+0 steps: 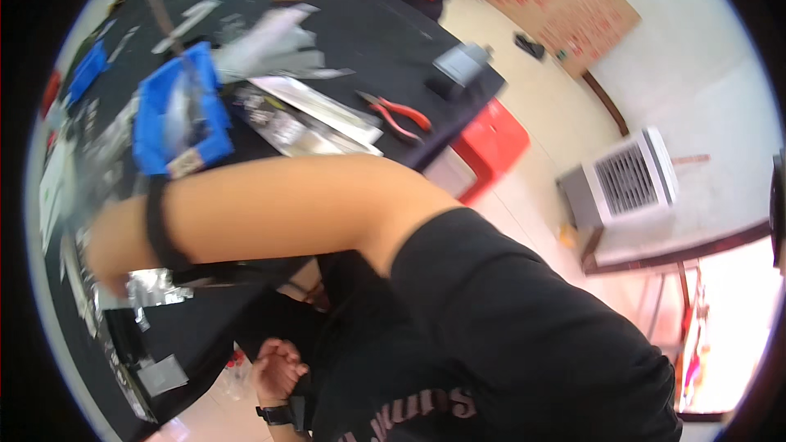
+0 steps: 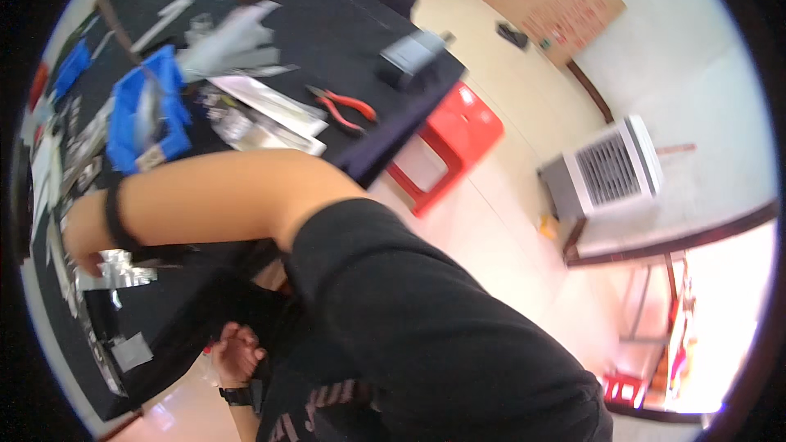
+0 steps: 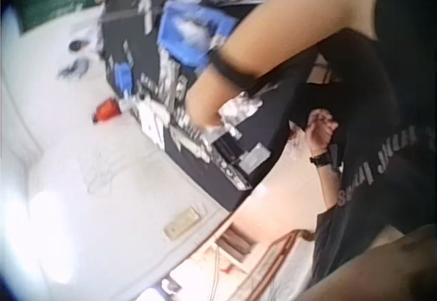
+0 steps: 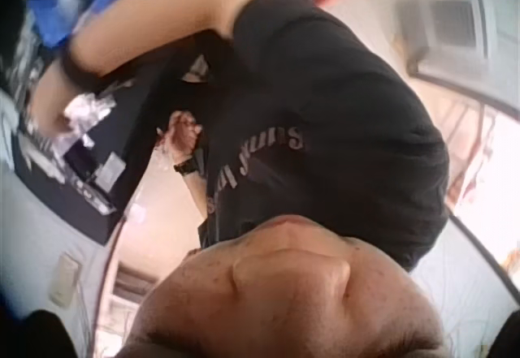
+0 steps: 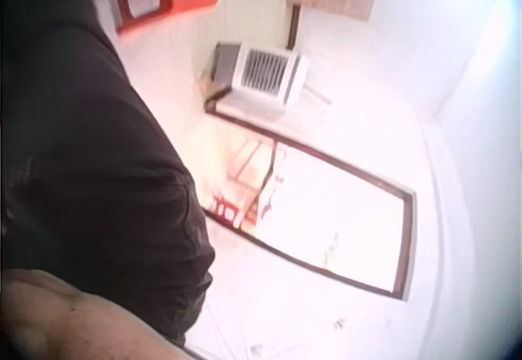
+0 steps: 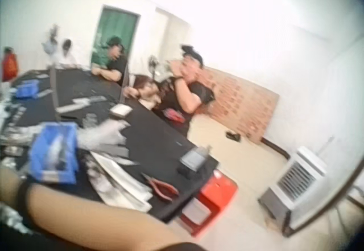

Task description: Assembling and packaging fishing tackle components including line and small accessories.

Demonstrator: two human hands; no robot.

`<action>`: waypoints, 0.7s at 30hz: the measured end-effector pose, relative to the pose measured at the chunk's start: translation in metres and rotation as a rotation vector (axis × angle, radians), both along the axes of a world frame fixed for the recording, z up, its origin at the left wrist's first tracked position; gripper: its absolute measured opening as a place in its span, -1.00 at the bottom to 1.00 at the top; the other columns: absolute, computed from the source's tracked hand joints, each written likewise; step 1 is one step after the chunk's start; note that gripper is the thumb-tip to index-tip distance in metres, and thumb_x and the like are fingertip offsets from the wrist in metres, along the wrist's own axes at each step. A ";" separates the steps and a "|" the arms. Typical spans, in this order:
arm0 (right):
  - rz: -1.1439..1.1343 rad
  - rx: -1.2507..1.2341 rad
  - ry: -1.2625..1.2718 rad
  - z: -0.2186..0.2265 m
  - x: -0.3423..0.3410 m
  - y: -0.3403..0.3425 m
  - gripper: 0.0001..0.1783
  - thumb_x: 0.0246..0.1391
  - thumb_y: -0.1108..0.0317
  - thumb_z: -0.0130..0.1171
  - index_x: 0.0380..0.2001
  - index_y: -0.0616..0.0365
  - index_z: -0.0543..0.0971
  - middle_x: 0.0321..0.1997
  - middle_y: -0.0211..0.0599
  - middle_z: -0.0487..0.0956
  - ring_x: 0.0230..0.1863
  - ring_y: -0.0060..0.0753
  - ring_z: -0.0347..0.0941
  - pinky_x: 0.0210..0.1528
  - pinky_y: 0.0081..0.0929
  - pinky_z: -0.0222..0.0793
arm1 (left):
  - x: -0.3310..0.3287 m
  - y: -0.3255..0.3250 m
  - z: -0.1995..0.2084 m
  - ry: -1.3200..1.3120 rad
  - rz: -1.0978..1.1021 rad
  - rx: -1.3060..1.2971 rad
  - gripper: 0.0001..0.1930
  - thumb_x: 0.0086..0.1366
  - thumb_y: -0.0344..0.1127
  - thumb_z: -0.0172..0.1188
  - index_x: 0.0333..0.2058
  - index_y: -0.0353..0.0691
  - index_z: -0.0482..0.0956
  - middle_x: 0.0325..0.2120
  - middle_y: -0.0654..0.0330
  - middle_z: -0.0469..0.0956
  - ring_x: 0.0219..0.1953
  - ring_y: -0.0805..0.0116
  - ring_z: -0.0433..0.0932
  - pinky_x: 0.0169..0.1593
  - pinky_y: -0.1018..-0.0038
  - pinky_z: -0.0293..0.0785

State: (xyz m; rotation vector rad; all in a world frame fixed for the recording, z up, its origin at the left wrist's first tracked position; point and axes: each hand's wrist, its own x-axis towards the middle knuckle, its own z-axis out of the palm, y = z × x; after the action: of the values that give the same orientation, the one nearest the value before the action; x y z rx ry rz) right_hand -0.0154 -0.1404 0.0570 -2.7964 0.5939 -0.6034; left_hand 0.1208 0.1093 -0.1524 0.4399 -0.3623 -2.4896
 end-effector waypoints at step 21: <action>0.584 0.351 -0.198 -0.009 -0.015 -0.073 -0.59 -0.03 0.16 0.26 -0.06 -0.06 0.63 -0.10 -0.45 0.65 -0.06 -0.30 0.55 -0.08 -0.34 0.45 | -0.011 -0.018 -0.037 0.295 -0.026 0.166 -0.44 0.36 -0.12 0.01 0.30 -0.08 0.21 0.05 -0.08 0.37 0.05 0.09 0.41 0.14 -0.11 0.37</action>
State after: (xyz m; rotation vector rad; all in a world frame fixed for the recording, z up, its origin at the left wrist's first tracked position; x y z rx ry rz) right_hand -0.0302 -0.2133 0.0477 -2.3661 -0.1509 -0.5674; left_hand 0.1100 0.0915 -0.1899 0.1279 -0.0433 -2.5713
